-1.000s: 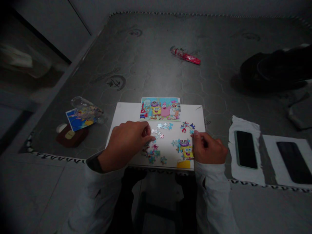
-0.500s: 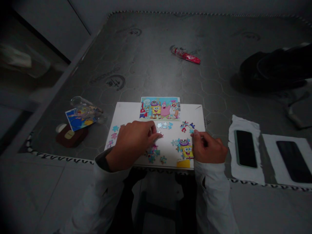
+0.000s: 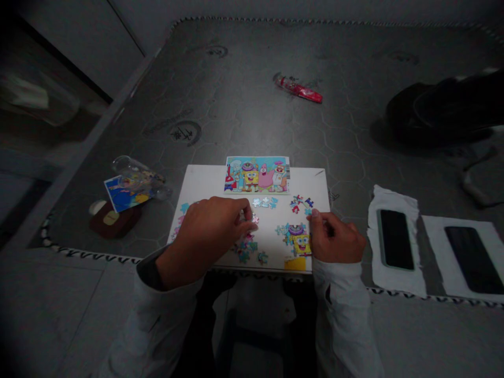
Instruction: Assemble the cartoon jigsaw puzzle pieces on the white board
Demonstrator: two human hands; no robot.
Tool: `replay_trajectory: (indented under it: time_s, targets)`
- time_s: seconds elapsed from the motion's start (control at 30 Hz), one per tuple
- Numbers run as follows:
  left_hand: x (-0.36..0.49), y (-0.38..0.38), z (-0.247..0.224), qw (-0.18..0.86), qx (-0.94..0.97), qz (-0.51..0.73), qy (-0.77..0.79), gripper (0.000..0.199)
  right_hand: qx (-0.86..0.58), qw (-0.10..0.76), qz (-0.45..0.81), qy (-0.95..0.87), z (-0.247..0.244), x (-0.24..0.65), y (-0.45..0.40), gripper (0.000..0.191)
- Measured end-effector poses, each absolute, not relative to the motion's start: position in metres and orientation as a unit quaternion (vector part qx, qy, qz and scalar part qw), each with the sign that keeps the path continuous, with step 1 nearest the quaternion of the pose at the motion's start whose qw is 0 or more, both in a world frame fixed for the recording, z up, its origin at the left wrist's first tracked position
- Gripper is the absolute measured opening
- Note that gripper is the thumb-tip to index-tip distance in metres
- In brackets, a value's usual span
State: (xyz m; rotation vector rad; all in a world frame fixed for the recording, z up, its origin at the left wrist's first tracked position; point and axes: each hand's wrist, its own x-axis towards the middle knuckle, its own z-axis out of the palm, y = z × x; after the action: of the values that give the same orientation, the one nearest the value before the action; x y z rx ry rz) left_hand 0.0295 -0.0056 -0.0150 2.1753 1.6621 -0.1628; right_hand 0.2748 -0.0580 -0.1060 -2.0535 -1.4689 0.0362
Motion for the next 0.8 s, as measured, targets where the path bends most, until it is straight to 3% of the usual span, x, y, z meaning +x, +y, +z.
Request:
replay_trajectory:
  time_s: [0.37,0.5,0.8]
  targets:
    - [0.033,-0.016,-0.024,0.249,0.892,-0.057,0.372,0.025,-0.772,0.298,-0.005,-0.561,-0.105,0.274,-0.058,0.050]
    - [0.034,-0.014,-0.028,0.254,0.898,-0.059,0.354,0.027,-0.776,0.301,0.009,-0.555,-0.104,0.273,-0.058,0.050]
    - [0.040,-0.011,-0.021,0.230,0.897,-0.091,0.366,0.012,-0.779,0.301,-0.001,-0.549,-0.105,0.272,-0.058,0.052]
